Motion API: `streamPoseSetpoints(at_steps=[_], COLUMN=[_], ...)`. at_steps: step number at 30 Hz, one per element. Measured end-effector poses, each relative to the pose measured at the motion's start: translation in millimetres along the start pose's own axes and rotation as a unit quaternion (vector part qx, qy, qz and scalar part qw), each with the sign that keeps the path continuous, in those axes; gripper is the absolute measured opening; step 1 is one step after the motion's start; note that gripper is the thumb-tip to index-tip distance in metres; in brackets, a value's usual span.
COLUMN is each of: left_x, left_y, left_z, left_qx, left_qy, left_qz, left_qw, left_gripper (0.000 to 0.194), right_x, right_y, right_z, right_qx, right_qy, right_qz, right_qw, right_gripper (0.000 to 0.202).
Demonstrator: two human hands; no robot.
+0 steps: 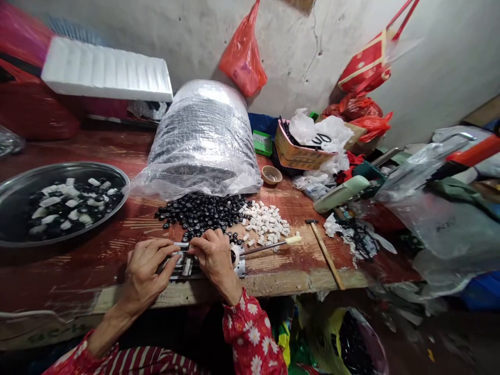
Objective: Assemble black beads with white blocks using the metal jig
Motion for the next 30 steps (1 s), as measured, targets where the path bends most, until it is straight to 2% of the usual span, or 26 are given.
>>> streamPoseSetpoints(at_steps=[5,9,11,13,16,20,23,26,30], left_x=[2.2,4.6,5.8,6.6,7.2,8.2,7.9,4.0,-9.0], left_y=[-4.3,-5.4,-4.7,-3.8,-2.9,-2.2,-1.3,-1.6,-3.1], left_z=[-2.3,-1.6,0.4,2.4,3.1,0.9,1.2,2.6,-4.0], left_qx=[0.008,0.023,0.025,0.022,0.018,0.018,0.016,0.021,0.041], left_qy=[-0.02,-0.02,-0.017,-0.015,-0.003,0.015,0.018,0.018,0.043], left_qz=[0.009,0.01,0.01,0.009,0.004,0.004,0.004,-0.007,-0.057], left_qw=[1.0,0.999,1.0,1.0,1.0,1.0,1.0,1.0,0.997], left_gripper=[0.016,0.018,0.018,0.018,0.018,0.016,0.016,0.018,0.016], right_x=[-0.1,-14.2,-29.3,-46.0,-60.9,-58.2,-51.8,-51.7,-61.2], right_y=[3.2,10.6,14.9,18.7,21.3,18.6,15.1,13.1,17.1], right_z=[3.2,-5.9,-24.6,-51.9,-93.1,-120.0,-123.6,-120.0,-98.2], right_qx=[0.001,-0.009,0.02,0.083,0.173,0.184,0.178,0.173,0.138], right_qy=[0.014,0.006,0.006,0.05,0.147,0.169,0.155,0.135,0.065], right_qz=[-0.009,-0.03,-0.059,-0.074,-0.026,0.031,0.03,0.006,-0.05], right_qw=[1.0,0.999,0.998,0.993,0.974,0.968,0.971,0.976,0.987], right_gripper=[0.013,0.027,0.024,0.017,0.016,0.017,0.022,0.018,0.015])
Point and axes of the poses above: each hand's wrist, its own y-axis away from the middle knuckle, its own x-axis out of the palm, z = x × y, the point moved 5 cm from there along -y, towards the middle knuckle, and after that the axes turned 7 degrees about y, right-handed, at the moved point
